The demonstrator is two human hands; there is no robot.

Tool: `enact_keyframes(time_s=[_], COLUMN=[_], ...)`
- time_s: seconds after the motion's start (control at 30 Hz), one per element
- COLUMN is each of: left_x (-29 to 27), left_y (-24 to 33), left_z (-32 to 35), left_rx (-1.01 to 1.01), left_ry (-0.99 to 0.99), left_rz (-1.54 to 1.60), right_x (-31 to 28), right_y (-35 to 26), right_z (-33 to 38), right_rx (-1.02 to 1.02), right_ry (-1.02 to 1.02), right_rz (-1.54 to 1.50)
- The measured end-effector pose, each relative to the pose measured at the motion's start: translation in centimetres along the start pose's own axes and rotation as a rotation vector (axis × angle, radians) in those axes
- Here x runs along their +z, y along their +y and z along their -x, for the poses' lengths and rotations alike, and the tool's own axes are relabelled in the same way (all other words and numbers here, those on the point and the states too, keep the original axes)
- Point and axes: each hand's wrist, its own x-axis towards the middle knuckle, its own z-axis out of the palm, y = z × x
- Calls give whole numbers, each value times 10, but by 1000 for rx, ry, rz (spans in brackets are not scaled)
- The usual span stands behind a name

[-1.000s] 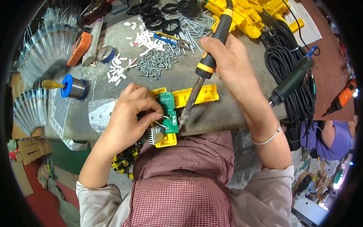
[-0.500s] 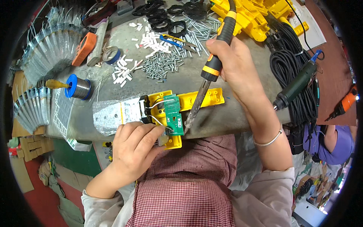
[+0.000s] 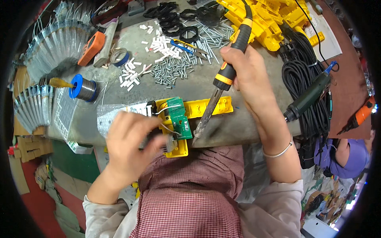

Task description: Assemble the yellow plastic housing of an electronic device, including wiring and soldering a circuit board and securing the casing with a screwdriver.

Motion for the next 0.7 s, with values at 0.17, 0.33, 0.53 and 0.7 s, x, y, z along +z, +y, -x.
enact_keyframes(time_s=[0.17,0.33,0.53,0.7], left_x=[17,21,13,17], left_y=[-4,-20,-24,-29], left_z=[-32,-28,-36,-41], left_rx=[-52,-19,13,57], left_ry=[44,-144,-325,-341], left_rz=[-78,102,181,236], right_x=[1,-10,-5,3], right_y=[-6,-1,2,2], right_z=[-1,0,-1,-3], right_rx=[4,-7,8,11], right_ry=[53,-28,-69,-14], right_rz=[12,6,6,2])
